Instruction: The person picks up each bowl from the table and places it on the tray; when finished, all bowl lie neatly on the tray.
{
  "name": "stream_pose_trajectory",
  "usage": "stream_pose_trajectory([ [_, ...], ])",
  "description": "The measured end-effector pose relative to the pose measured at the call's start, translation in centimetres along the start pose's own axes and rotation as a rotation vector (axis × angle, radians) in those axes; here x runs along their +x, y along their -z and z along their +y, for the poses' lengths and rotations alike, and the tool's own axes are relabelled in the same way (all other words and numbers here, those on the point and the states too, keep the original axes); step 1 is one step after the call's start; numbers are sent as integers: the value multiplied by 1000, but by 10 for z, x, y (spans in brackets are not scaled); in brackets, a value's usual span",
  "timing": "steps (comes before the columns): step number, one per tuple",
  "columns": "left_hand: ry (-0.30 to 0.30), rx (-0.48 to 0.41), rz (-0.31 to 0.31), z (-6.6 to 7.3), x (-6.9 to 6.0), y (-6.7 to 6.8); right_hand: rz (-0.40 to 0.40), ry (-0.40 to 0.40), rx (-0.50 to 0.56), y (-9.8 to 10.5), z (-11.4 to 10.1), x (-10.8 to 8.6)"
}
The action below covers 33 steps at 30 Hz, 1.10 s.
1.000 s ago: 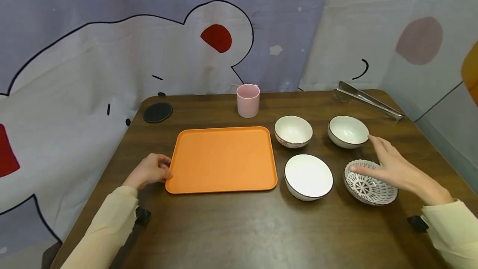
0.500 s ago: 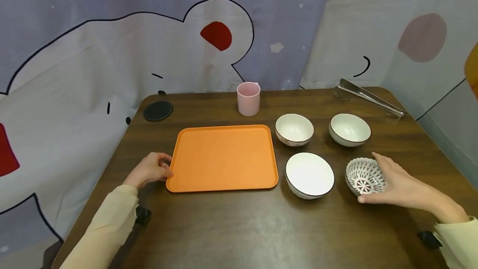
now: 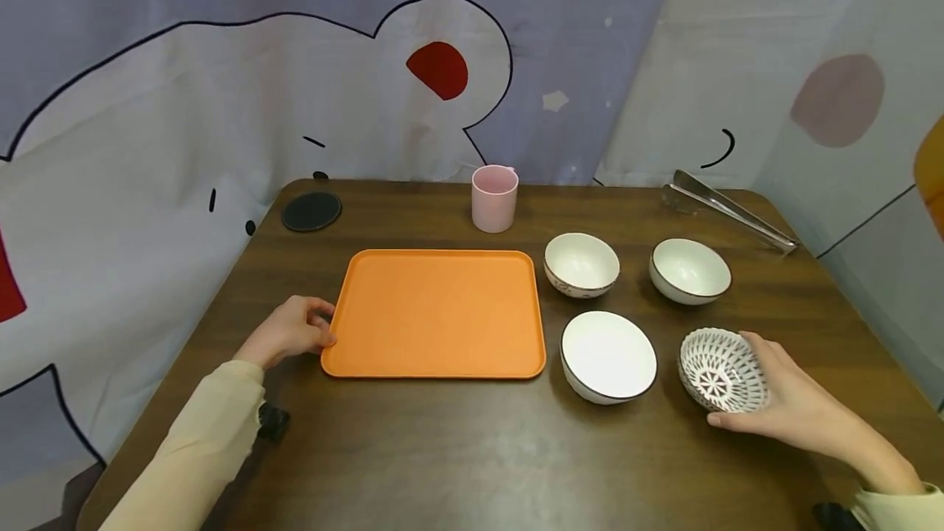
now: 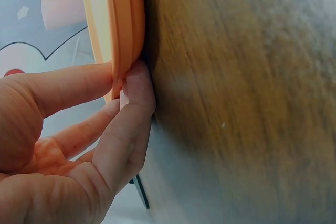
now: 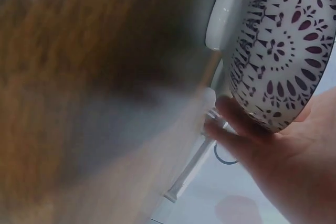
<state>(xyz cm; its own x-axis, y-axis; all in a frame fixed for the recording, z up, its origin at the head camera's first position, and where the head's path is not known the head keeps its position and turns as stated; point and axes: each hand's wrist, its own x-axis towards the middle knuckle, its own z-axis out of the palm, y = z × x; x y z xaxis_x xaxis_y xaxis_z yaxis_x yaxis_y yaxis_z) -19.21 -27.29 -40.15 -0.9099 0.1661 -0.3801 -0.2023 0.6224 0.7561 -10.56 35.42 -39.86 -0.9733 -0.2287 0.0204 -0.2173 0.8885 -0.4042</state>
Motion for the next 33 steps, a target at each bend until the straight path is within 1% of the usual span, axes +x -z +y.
stream_pose_trajectory([
  [3, -1, -1, -1, -2, -1, 0, 13, -10, 7, -4, -1, -1],
  [11, -5, 13, -9, -3, -5, 1, 49, -50, 21, -6, -8, 2],
  [16, -20, 18, -6, -2, -4, 0, 115, -67, 17, -7, -15, -2],
  [20, -23, 29, -5, -1, -1, -1, 193, -78, 10, -5, -18, -6],
  [24, -20, 29, -10, -2, 0, 0, 269, -85, 25, 1, -20, -6],
  [27, -12, 22, -10, -3, 1, 1, 303, -93, 38, 7, -22, -4],
  [30, -6, 18, -6, -3, 1, 1, 327, -117, 38, 13, -23, -3],
  [33, -12, 20, -4, -2, 1, 1, 347, -134, 41, 18, -25, -2],
])
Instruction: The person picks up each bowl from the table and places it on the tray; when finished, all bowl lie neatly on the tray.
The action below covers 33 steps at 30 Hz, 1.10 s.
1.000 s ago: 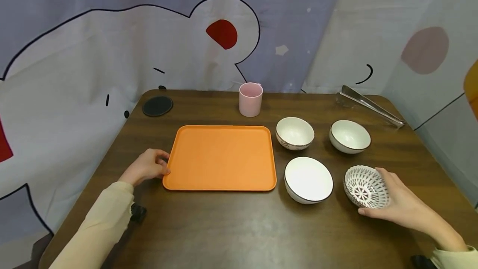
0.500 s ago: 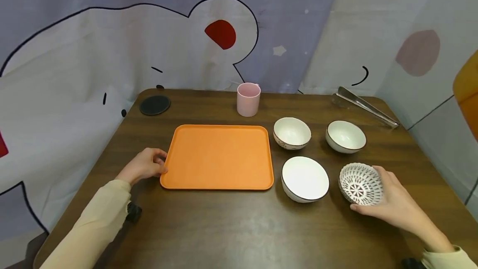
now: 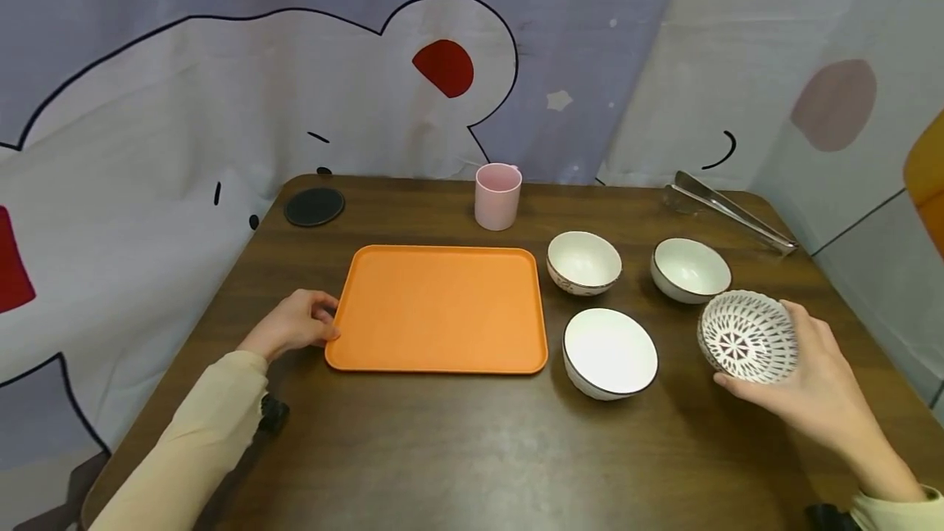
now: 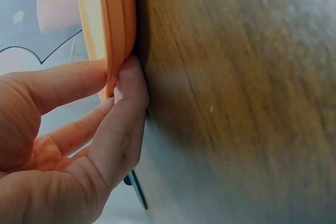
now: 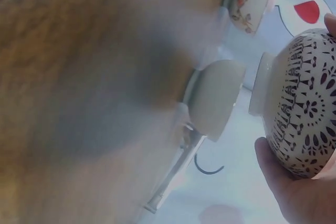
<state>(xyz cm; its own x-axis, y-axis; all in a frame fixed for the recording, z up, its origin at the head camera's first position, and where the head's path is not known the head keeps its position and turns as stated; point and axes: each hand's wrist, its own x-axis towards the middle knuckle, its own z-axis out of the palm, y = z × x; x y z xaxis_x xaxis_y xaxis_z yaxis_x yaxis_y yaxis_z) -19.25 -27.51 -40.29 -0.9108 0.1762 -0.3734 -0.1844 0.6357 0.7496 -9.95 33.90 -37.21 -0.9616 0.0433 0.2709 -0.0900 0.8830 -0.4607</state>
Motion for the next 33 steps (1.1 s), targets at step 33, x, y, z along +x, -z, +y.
stream_pose_trajectory([
  [33, 30, 14, 1, 0, 0, 0, -29, 16, 35, -12, -53, 24],
])
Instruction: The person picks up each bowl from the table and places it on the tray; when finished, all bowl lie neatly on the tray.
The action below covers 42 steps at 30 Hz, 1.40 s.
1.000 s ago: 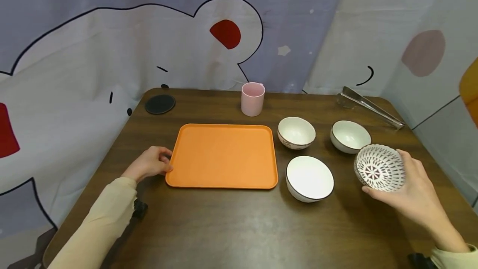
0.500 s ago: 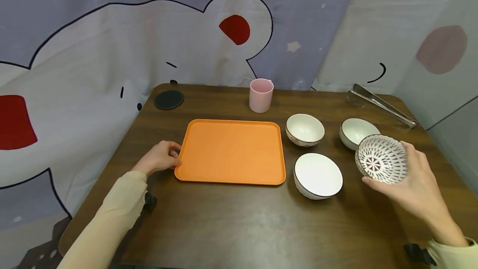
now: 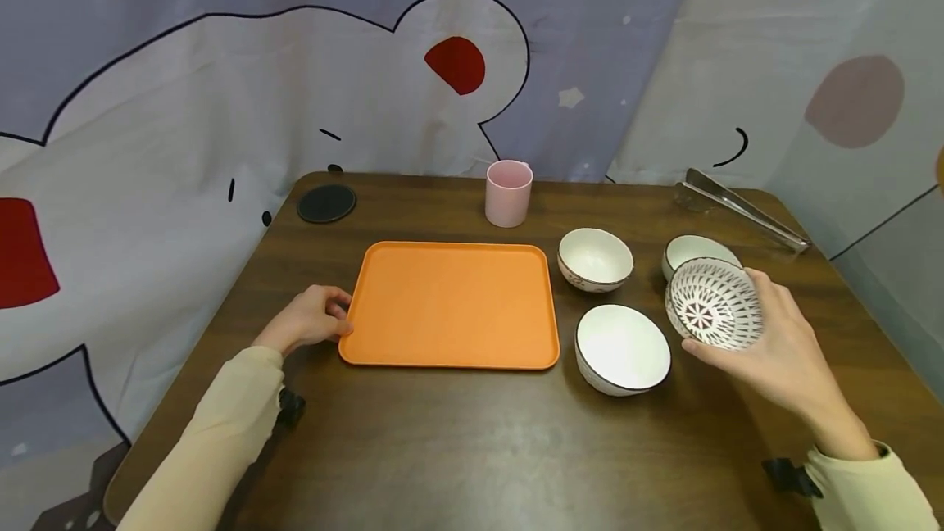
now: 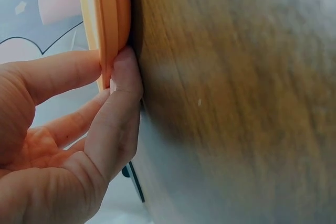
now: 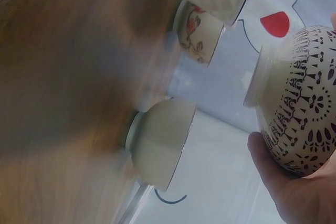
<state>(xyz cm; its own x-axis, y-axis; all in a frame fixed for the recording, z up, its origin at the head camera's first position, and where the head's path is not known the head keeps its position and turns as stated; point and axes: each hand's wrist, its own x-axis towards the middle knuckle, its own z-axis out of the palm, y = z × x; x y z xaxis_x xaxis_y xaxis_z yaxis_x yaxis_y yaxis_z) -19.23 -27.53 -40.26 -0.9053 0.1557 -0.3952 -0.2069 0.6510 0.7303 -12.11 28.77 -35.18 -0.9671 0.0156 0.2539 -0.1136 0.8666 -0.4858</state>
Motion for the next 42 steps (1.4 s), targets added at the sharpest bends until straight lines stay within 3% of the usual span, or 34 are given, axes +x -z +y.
stream_pose_trajectory([
  [7, -16, 3, 4, -1, 0, 1, -20, -2, -10, -6, -9, 5],
  [22, -9, 11, 14, -4, 2, -1, 18, 31, 64, -20, -31, 26],
  [42, -17, 12, 12, -3, 0, -2, -44, -4, 81, -31, -65, 32],
])
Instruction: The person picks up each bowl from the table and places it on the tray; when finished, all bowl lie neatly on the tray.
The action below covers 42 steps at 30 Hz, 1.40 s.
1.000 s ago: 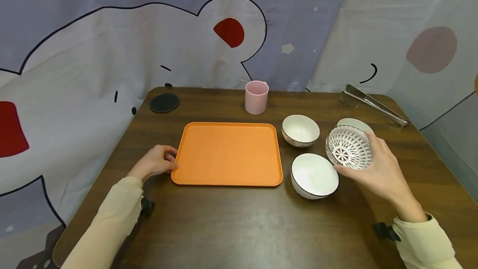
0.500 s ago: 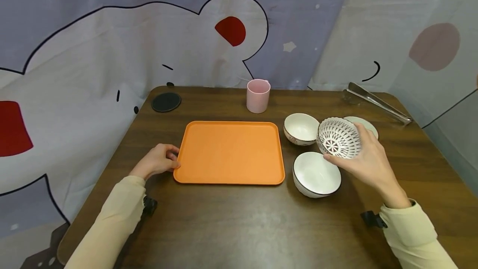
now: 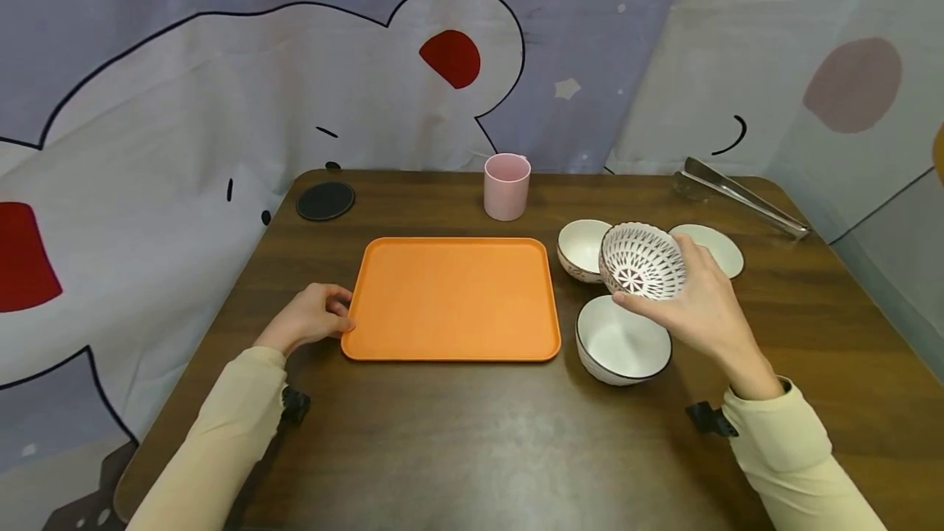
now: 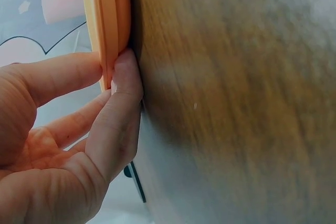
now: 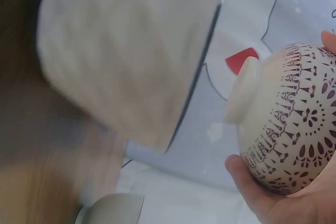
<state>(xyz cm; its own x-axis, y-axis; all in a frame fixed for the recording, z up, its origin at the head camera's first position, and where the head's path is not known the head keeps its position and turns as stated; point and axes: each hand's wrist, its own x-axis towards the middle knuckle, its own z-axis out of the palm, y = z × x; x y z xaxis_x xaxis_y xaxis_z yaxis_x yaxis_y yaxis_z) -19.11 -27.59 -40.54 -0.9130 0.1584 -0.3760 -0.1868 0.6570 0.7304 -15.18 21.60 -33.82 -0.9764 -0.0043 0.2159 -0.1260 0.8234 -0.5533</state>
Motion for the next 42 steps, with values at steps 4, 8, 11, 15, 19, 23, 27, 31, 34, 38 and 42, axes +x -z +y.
stream_pose_trajectory([
  [4, -7, -1, 4, -1, 1, 1, -26, -8, -1, -3, -9, 3],
  [8, -5, -6, 7, 0, 2, 1, -51, -1, -3, -7, -15, 5],
  [11, -1, -8, 5, 0, 3, 2, -62, 5, 0, -10, -19, 6],
  [15, -1, -9, 4, 0, 2, 4, -67, 8, 6, -15, -25, 7],
  [19, -2, -13, 4, 0, 2, 5, -69, 11, 8, -18, -31, 10],
  [23, 4, -24, 0, -1, 3, 5, -64, 14, 9, -22, -36, 12],
  [27, 12, -27, -4, -2, 2, 5, -62, 18, 14, -25, -42, 14],
  [31, 12, -27, -6, -3, 1, 5, -70, 13, 19, -28, -47, 15],
  [34, 10, -30, -3, -3, 1, 4, -79, 10, 22, -30, -50, 16],
  [38, 6, -36, -3, -4, 1, 3, -83, 21, 25, -33, -53, 17],
  [42, 5, -40, -8, -3, 1, 2, -84, 37, 26, -37, -57, 19],
])
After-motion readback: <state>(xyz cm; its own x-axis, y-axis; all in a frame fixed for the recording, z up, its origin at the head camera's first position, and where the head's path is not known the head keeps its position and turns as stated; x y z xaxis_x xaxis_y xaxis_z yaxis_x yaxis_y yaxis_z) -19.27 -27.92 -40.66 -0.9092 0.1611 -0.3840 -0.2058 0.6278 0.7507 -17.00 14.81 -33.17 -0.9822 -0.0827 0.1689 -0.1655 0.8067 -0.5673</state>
